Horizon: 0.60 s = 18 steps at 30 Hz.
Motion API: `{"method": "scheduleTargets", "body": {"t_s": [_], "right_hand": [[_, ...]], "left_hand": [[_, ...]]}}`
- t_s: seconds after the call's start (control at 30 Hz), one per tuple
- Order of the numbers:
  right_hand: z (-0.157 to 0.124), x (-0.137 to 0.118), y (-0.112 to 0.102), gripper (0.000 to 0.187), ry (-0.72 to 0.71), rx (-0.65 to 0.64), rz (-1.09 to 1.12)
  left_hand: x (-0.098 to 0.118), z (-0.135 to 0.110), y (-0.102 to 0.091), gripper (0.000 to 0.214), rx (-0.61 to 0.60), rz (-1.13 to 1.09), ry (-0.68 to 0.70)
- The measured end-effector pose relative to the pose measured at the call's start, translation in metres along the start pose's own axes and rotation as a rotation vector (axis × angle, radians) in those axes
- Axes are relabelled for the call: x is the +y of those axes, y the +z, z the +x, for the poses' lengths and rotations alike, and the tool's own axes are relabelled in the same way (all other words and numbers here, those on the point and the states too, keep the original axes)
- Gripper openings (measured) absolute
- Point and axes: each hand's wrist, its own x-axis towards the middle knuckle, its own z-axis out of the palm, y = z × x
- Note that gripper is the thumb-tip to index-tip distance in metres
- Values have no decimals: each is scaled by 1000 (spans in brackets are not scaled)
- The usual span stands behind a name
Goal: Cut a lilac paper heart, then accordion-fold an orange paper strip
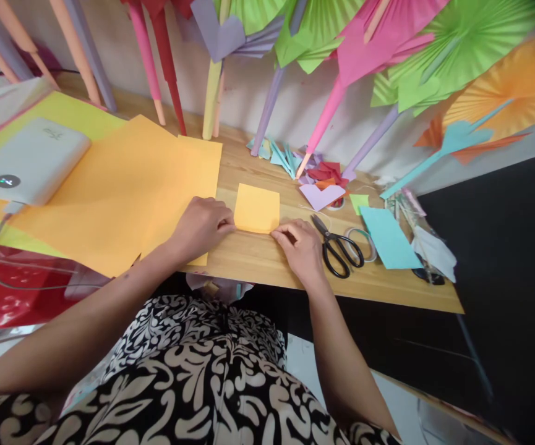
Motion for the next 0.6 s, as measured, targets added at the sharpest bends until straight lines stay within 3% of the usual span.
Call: {"method": "scheduleTargets", "body": {"t_s": [0.17,0.6], "right_hand": [[1,2,0,18,30,-1,92],[2,1,-1,20,37,-17,63]], "left_hand": [[3,2,-1,21,-31,26,-19],[12,19,-4,17,-144,99,-165]]}}
